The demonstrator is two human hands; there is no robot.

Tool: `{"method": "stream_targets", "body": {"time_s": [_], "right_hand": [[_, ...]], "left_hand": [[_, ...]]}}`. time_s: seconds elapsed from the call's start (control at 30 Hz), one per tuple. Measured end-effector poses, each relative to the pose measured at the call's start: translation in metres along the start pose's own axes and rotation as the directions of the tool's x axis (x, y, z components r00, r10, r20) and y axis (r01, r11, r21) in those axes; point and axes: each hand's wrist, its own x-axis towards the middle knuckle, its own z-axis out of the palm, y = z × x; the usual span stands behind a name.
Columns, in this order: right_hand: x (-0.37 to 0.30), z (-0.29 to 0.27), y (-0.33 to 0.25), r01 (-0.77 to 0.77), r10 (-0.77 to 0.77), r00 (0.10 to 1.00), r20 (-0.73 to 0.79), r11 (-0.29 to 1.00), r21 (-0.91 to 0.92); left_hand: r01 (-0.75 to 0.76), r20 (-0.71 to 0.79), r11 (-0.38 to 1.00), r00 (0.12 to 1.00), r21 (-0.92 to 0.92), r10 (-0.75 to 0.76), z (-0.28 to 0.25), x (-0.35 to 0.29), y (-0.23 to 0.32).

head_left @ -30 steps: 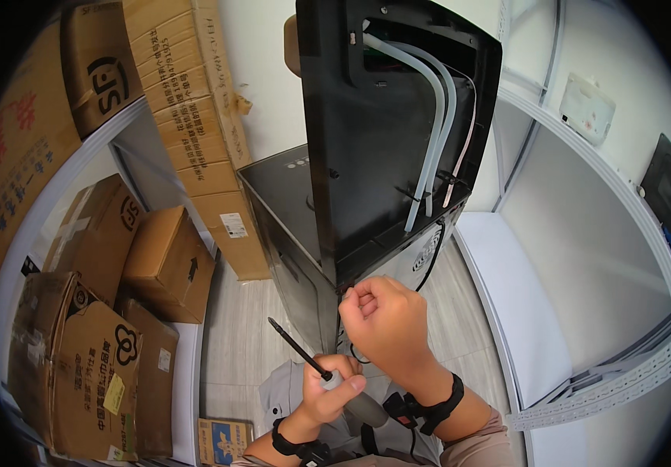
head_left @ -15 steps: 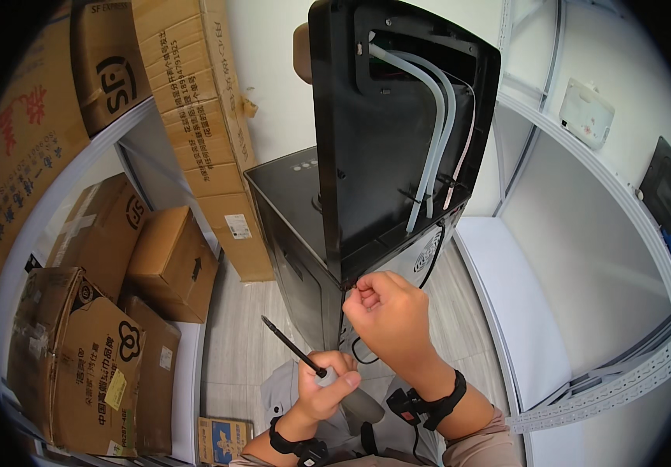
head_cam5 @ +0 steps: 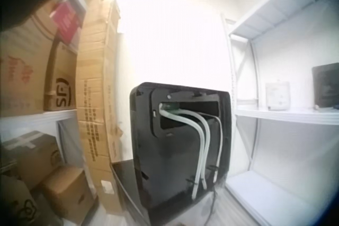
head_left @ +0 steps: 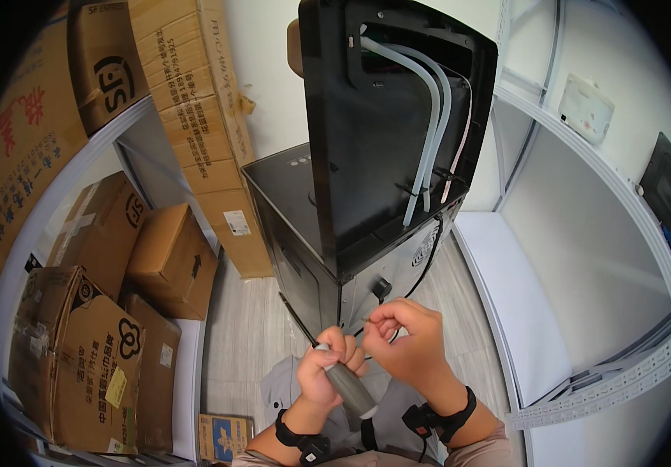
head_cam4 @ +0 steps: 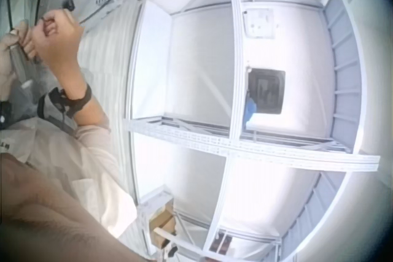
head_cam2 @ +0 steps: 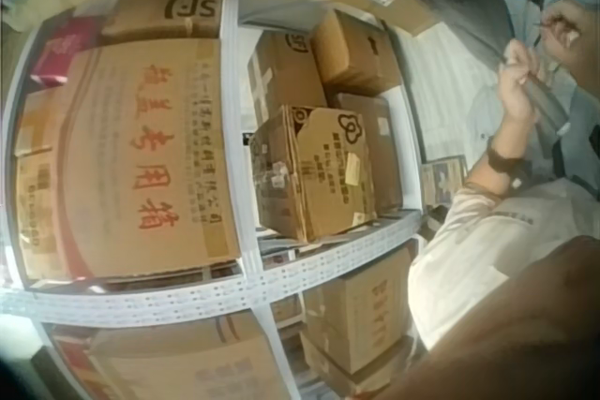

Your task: The person uses a screwdriver to remove screws from the back panel of a black electronic device, detaches the panel, and places it on a nearby shelf. The person then continues to unscrew additional fasteners from the device's chassis.

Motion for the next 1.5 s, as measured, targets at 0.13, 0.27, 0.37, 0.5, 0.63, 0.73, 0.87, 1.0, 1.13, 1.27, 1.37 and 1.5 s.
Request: {"method": "stream_targets", "body": {"time_s": [0.13, 0.27, 0.37, 0.5, 0.63, 0.73, 0.87, 1.0, 1.13, 1.27, 1.37, 1.5], "right_hand": [[-0.018, -0.012, -0.007, -0.004, -0.003, 0.992, 0.124, 0.999, 0.054], [-0.037, -0.017, -0.004, 0.041, -0.037, 0.986, 0.162, 0.999, -0.022], [-0.047, -0.018, 0.003, 0.161, -0.129, 0.968, 0.215, 0.978, -0.135], [-0.057, -0.016, 0.007, 0.249, -0.196, 0.958, 0.207, 0.93, -0.272], [-0.062, -0.016, 0.006, 0.226, -0.175, 0.963, 0.205, 0.937, -0.266], [-0.064, -0.018, 0.004, 0.196, -0.148, 0.97, 0.195, 0.947, -0.254], [-0.065, -0.02, 0.004, 0.17, -0.135, 0.977, 0.164, 0.96, -0.223], [-0.074, -0.026, 0.012, 0.098, -0.076, 0.983, 0.166, 0.987, -0.128], [-0.086, -0.04, 0.005, -0.249, 0.192, 0.921, 0.339, 0.96, 0.131], [-0.083, -0.05, -0.018, -0.41, 0.285, 0.816, 0.502, 0.899, 0.155], [-0.081, -0.052, -0.024, -0.385, 0.319, 0.823, 0.469, 0.922, 0.048], [-0.091, -0.055, -0.006, -0.186, 0.201, 0.919, 0.339, 0.98, -0.076]], "left_hand": [[0.063, -0.011, 0.966, 0.998, -0.25, -0.068, -0.004, 0.006, -0.011], [0.023, -0.117, 0.962, 0.992, -0.271, -0.056, -0.006, 0.005, -0.024], [-0.027, -0.157, 0.961, 0.988, -0.275, -0.017, -0.003, 0.003, -0.028], [-0.045, -0.133, 0.977, 0.991, -0.208, 0.017, 0.001, -0.006, -0.033], [-0.057, -0.089, 0.978, 0.995, -0.203, 0.04, -0.001, -0.011, -0.038], [-0.06, -0.106, 0.977, 0.994, -0.205, 0.038, 0.003, -0.011, -0.04], [-0.032, -0.111, 0.976, 0.994, -0.214, 0.008, 0.007, -0.011, -0.04], [-0.03, -0.161, 0.95, 0.987, -0.311, -0.022, 0.002, -0.009, -0.042], [-0.011, -0.181, 0.963, 0.983, -0.269, -0.039, 0.0, -0.008, -0.04], [-0.05, -0.27, 0.991, 0.963, -0.126, 0.014, -0.005, -0.006, -0.049], [-0.097, -0.299, 0.991, 0.946, 0.096, 0.121, 0.001, -0.006, -0.059], [-0.085, -0.311, 0.939, 0.93, 0.334, 0.195, 0.005, -0.004, -0.066]]}}
